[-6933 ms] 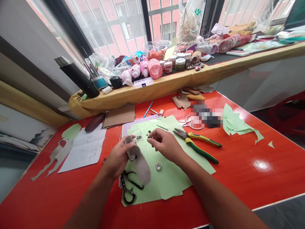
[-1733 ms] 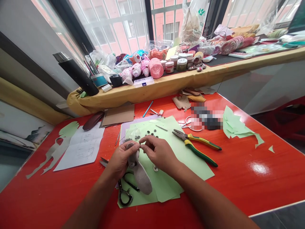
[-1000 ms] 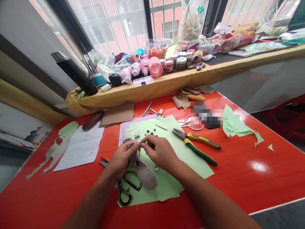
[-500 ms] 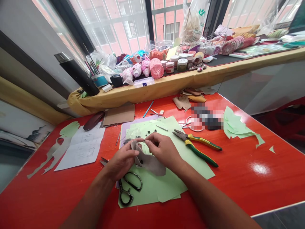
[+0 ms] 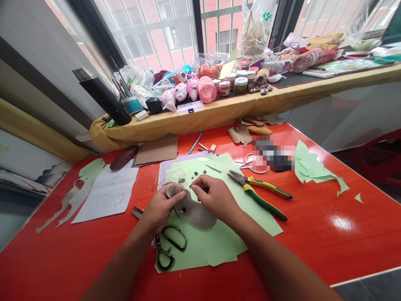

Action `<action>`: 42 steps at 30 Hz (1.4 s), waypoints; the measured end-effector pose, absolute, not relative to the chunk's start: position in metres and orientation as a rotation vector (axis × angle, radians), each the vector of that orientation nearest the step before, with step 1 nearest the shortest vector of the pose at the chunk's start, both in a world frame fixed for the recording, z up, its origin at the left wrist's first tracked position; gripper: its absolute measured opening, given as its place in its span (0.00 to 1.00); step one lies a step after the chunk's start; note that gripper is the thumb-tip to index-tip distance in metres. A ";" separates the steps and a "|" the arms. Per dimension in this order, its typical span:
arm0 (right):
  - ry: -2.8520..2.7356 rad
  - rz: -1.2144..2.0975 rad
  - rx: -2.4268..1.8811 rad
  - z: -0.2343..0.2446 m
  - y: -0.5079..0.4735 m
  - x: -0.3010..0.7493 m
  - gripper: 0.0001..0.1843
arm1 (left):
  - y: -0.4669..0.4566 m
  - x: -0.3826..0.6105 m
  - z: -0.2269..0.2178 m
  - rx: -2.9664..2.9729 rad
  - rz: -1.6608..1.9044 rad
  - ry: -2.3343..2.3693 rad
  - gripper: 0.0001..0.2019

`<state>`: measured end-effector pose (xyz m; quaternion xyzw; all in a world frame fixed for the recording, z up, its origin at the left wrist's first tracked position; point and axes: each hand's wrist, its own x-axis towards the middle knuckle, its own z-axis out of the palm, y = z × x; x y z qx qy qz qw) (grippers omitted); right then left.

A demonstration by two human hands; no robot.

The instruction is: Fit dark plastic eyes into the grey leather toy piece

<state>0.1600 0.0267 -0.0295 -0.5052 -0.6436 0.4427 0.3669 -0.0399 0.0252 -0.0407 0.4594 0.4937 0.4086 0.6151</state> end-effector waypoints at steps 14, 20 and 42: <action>-1.761 1.095 -1.356 -0.034 0.026 0.157 0.09 | 0.022 -0.035 -0.033 1.238 0.945 1.280 0.15; -1.745 1.092 -1.362 -0.035 0.026 0.156 0.08 | 0.022 -0.034 -0.031 1.282 0.929 1.310 0.15; -1.758 1.048 -1.362 -0.034 0.025 0.156 0.07 | 0.023 -0.035 -0.032 1.332 0.895 1.321 0.16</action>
